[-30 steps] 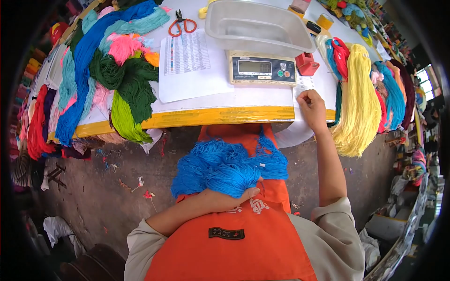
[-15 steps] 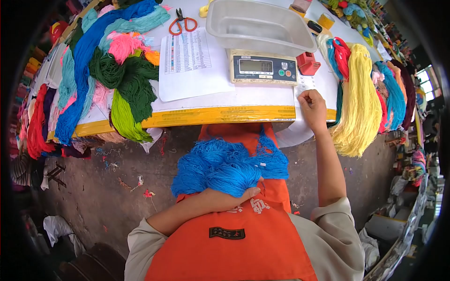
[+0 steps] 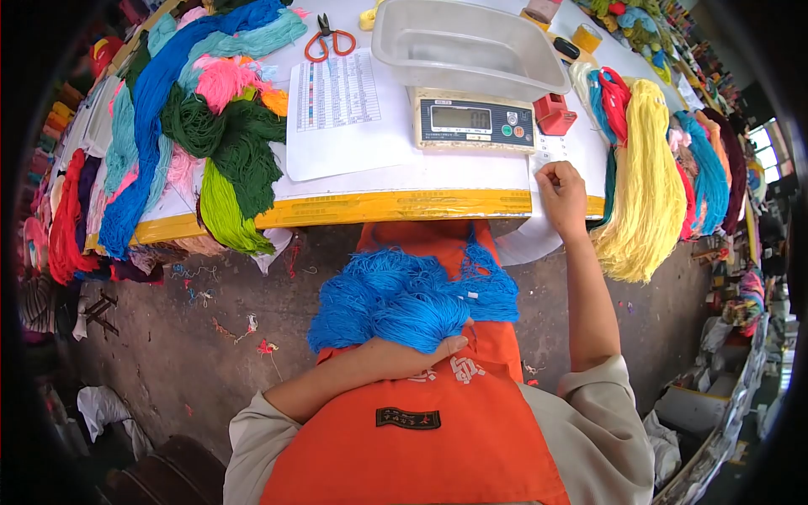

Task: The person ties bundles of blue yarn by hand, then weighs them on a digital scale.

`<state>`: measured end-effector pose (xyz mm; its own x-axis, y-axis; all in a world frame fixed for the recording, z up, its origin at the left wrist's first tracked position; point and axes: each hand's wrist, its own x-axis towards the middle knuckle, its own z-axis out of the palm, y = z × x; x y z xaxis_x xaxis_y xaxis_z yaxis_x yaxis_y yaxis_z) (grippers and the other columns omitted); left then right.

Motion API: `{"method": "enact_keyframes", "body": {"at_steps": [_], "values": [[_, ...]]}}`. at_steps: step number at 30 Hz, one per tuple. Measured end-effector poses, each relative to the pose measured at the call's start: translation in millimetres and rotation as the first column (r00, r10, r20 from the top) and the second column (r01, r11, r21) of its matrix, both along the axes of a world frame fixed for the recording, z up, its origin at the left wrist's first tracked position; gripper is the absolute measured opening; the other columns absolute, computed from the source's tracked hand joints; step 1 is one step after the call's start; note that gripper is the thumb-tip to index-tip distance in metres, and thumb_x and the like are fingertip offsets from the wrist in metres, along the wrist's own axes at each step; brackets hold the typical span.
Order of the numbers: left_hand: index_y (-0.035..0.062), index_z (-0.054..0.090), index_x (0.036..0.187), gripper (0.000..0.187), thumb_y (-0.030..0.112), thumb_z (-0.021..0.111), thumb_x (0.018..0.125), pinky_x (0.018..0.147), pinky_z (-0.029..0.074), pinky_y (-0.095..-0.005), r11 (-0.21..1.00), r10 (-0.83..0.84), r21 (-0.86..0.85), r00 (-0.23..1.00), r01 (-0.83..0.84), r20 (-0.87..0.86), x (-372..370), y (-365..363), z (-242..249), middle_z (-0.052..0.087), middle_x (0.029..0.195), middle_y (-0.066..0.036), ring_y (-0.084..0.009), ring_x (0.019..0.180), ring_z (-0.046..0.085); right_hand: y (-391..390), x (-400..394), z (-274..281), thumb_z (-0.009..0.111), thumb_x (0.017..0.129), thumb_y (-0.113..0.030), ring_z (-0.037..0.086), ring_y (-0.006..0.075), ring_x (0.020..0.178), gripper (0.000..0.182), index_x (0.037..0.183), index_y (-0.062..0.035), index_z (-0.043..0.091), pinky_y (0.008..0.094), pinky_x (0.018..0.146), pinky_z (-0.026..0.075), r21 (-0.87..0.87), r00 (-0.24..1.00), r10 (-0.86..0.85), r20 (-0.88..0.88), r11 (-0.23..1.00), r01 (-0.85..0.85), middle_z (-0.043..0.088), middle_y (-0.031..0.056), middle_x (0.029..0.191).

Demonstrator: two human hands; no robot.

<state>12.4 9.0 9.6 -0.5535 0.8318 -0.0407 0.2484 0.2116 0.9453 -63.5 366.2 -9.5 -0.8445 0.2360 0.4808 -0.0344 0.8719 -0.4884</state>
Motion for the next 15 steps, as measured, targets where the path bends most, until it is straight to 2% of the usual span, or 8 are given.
{"method": "enact_keyframes", "body": {"at_steps": [2, 4, 10, 15], "values": [[0.0058, 0.064, 0.101, 0.031, 0.036, 0.063, 0.096, 0.083, 0.05, -0.0427, 1.0, 0.0, -0.002, 1.0, 0.0, 0.006, -0.8, -0.5, 1.5, 0.066, 0.096, -0.015, -0.0311, 0.089, 0.063, -1.0, 0.2, 0.4, 0.072, 0.083, -0.008, 0.06, 0.0242, 0.07, 0.01, 0.082, -0.0034, 0.064, 0.0368, 0.069, 0.047, 0.003, 1.0, -0.005, 0.002, 1.0, 0.005, 0.061, 0.0085, 0.078], [0.0072, 0.066, 0.119, 0.032, 0.03, 0.065, 0.096, 0.098, 0.049, -0.0369, 0.993, -0.055, -0.094, 0.987, 0.07, 0.15, -4.0, -1.3, 6.6, 0.067, 0.118, -0.011, -0.0238, 0.11, 0.063, -2.2, 0.3, 0.7, 0.072, 0.083, -0.008, 0.06, 0.0243, 0.07, 0.009, 0.082, -0.0037, 0.064, 0.0369, 0.07, 0.047, 0.005, 1.0, -0.009, 0.005, 1.0, 0.009, 0.061, 0.0084, 0.078], [0.0075, 0.066, 0.119, 0.032, 0.029, 0.065, 0.096, 0.098, 0.049, -0.0364, 0.989, -0.073, -0.12, 0.993, 0.084, 0.093, -4.2, -2.0, 2.2, 0.067, 0.117, -0.01, -0.0231, 0.109, 0.063, -3.9, 0.5, 1.1, 0.072, 0.083, -0.008, 0.06, 0.0247, 0.07, 0.009, 0.082, -0.0041, 0.064, 0.0372, 0.07, 0.047, 0.03, 1.0, -0.019, -0.006, 0.999, 0.019, 0.061, 0.0083, 0.078], [0.0075, 0.066, 0.12, 0.032, 0.03, 0.065, 0.096, 0.098, 0.049, -0.0365, 0.987, -0.069, -0.135, 0.991, 0.084, 0.113, -3.9, -1.8, 4.4, 0.067, 0.117, -0.01, -0.0232, 0.109, 0.064, -2.8, 0.6, -0.3, 0.071, 0.084, -0.009, 0.059, 0.0242, 0.071, 0.009, 0.083, -0.0052, 0.064, 0.0371, 0.071, 0.045, 0.028, 1.0, -0.025, -0.002, 0.999, 0.025, 0.061, 0.0073, 0.078]]}}
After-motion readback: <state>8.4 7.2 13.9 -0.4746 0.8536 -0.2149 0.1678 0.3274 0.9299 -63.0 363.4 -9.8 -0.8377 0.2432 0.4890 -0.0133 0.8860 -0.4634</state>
